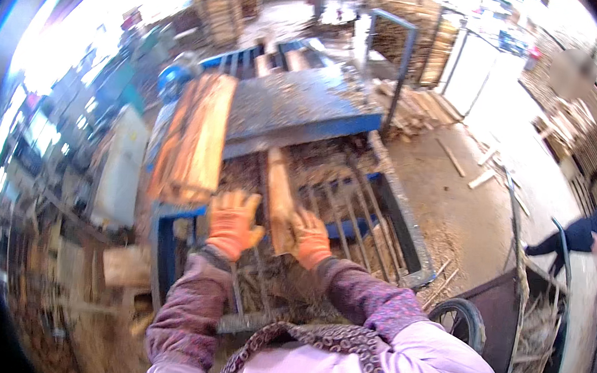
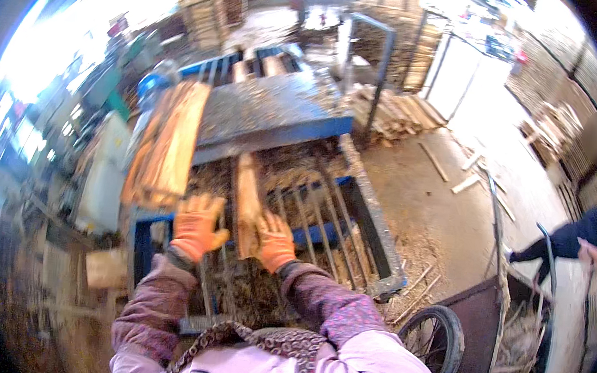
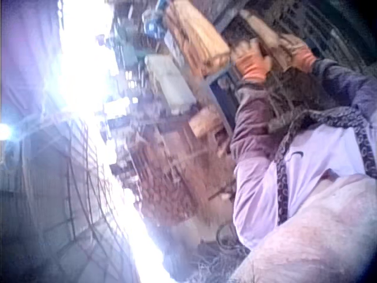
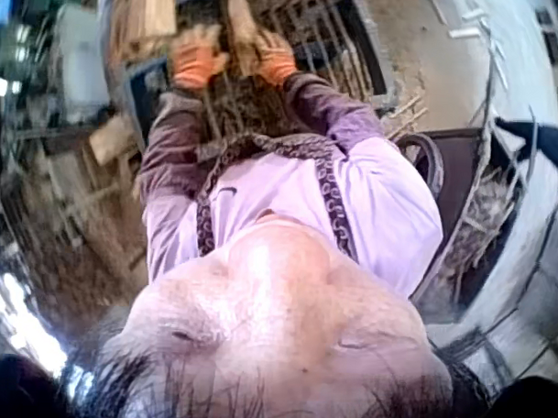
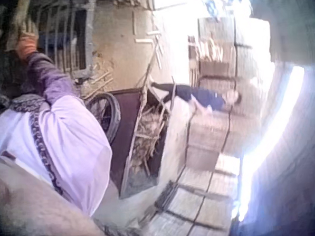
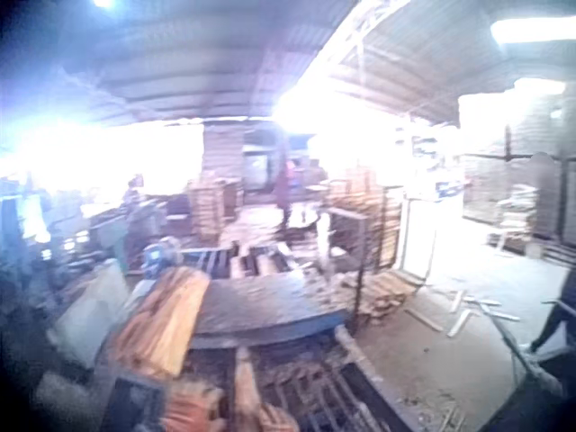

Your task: The person picks up processed wooden planks from a pile and stacks them onto a metal rack. The person handles the planks by hand, lifting them and arranging them in a neat stack on the rack.

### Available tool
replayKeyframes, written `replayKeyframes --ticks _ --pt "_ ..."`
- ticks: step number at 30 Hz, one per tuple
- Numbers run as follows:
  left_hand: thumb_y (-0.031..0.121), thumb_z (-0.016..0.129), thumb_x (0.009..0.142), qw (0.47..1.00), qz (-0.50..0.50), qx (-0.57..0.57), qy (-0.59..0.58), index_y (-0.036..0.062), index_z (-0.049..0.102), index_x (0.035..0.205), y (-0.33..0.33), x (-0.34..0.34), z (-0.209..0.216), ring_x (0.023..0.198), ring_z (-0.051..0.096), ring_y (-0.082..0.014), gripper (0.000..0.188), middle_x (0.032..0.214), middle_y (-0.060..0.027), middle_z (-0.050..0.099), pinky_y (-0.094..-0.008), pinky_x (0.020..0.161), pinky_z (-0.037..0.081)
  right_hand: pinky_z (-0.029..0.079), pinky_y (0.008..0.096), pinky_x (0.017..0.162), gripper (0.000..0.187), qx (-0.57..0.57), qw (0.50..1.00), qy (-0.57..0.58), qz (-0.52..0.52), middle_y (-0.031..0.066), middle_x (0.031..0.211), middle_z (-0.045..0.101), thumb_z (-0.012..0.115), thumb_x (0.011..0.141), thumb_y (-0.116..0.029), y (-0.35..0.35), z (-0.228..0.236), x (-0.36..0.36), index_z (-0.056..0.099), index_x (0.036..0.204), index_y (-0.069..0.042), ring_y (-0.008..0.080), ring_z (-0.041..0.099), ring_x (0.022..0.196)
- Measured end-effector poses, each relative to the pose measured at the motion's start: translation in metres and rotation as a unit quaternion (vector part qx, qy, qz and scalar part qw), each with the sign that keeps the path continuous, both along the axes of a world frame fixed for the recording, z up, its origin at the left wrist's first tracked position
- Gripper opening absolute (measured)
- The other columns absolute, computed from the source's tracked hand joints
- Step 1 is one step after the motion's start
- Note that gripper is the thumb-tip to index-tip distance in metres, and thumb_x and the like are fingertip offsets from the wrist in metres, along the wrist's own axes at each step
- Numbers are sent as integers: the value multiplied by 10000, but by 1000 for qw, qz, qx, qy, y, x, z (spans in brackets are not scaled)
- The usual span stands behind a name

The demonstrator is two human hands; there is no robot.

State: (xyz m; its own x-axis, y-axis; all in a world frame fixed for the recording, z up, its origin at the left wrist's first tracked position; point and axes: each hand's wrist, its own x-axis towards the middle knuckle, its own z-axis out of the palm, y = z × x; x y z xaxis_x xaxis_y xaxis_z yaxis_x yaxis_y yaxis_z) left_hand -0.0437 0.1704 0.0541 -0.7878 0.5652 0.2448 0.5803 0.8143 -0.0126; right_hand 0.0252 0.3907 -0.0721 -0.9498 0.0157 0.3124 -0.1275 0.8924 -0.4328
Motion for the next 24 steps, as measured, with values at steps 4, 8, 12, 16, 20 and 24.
replayKeyframes --ticks 4,8,12,16,20,24 --pt "258 639 884 984 69 -126 101 245 537 1505 -25 -87 11 1449 374 -438 630 1567 -218 411 -609 1209 189 387 513 1137 661 -13 998 43 -50 197 1501 518 664 862 -464 14 1 -20 570 1418 -119 400 480 1377" --pt "165 583 910 981 93 -163 51 276 533 1511 -30 -120 14 1402 450 -461 613 1542 -229 467 -587 1158 306 372 537 1148 708 -53 998 17 -43 218 1531 483 601 921 -532 16 1 2 514 1462 -84 438 450 1400" --pt "118 602 899 982 129 -132 37 250 529 1514 -25 -113 58 1157 648 -428 634 1339 -219 630 -488 901 560 344 524 1182 709 -127 991 -32 -28 233 1573 438 571 964 -540 20 20 28 476 1501 -86 446 425 1428" --pt "120 662 915 960 64 270 -38 100 568 1478 -60 -74 93 1073 698 -310 571 1279 -188 691 -408 888 580 389 456 1170 697 -304 951 -48 -17 222 1548 485 666 969 -429 20 33 44 465 1511 -39 370 486 1412" --pt "176 681 955 760 85 579 -282 19 551 1470 -49 40 40 1042 656 -206 554 1318 -117 673 -345 877 558 438 403 1123 677 -695 701 -148 63 167 1471 561 709 986 -341 27 40 60 461 1508 11 266 546 1339" --pt "235 751 909 672 81 570 -466 15 365 1561 -28 177 -58 1259 473 -222 789 1491 -145 462 -354 1033 422 481 355 1038 627 -740 629 -215 105 122 1349 615 700 1004 -293 12 46 89 467 1491 25 213 594 1202"
